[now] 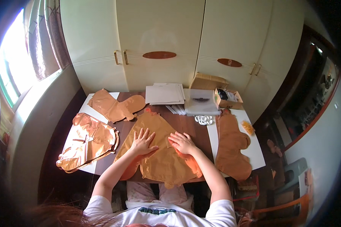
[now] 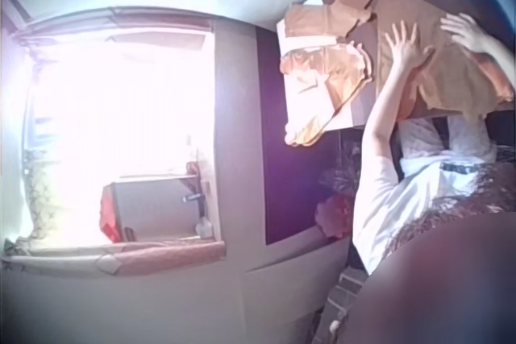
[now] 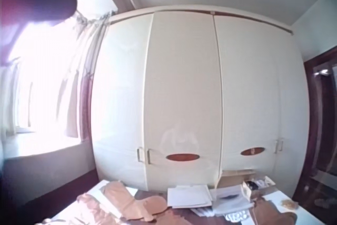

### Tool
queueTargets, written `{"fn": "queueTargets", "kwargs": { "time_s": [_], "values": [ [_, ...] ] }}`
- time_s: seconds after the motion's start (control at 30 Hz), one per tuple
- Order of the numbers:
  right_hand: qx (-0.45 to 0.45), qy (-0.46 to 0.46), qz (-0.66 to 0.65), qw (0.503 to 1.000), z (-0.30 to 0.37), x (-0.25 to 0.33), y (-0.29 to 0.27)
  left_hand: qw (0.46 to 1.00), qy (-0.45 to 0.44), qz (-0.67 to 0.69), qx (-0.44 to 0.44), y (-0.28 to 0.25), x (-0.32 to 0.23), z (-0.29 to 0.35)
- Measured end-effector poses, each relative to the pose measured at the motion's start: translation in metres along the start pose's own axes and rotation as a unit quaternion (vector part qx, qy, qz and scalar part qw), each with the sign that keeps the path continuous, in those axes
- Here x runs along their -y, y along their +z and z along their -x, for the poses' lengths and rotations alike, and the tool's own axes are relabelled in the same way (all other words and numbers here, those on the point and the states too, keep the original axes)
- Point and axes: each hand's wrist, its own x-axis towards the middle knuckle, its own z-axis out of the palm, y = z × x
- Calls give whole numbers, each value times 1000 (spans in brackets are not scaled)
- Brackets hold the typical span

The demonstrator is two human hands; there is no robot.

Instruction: Folding and placing metallic foil balloons into plastic sleeves with cardboard inserts for retail packaging.

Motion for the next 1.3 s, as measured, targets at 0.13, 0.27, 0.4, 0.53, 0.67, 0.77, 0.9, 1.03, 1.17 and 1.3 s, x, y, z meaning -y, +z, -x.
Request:
{"fn": "queueTargets", "kwargs": {
  "time_s": [0.13,0.27,0.4,0.53,0.67,0.77,0.9,1.03,1.17,1.3],
  "values": [
    [-2,-3,19,1000,1,1,1,1000,15,-1,-5,0,1,0],
    [-6,-4,15,1000,1,2,2,1000,21,-7,-12,4,3,-3],
    [-3,1,12,1000,2,3,1,1000,23,-2,-6,3,1,-3],
    [-7,-1,25,1000,1,3,3,1000,23,1,-10,3,2,-2],
    [-17,-5,28,999,3,2,3,1000,24,0,-15,4,1,-3],
    [-15,1,26,1000,2,0,4,1000,23,2,-13,4,1,-4],
    [-17,-4,17,1000,3,2,3,1000,23,0,-13,4,2,-3],
    [-19,1,13,1000,3,2,2,1000,27,-16,-1,-1,0,-2],
    [-14,3,12,1000,2,3,1,1000,28,-13,-3,1,2,-2],
    [-40,-7,28,999,-9,5,-4,1000,25,-16,-3,2,1,-2]
  ]
}}
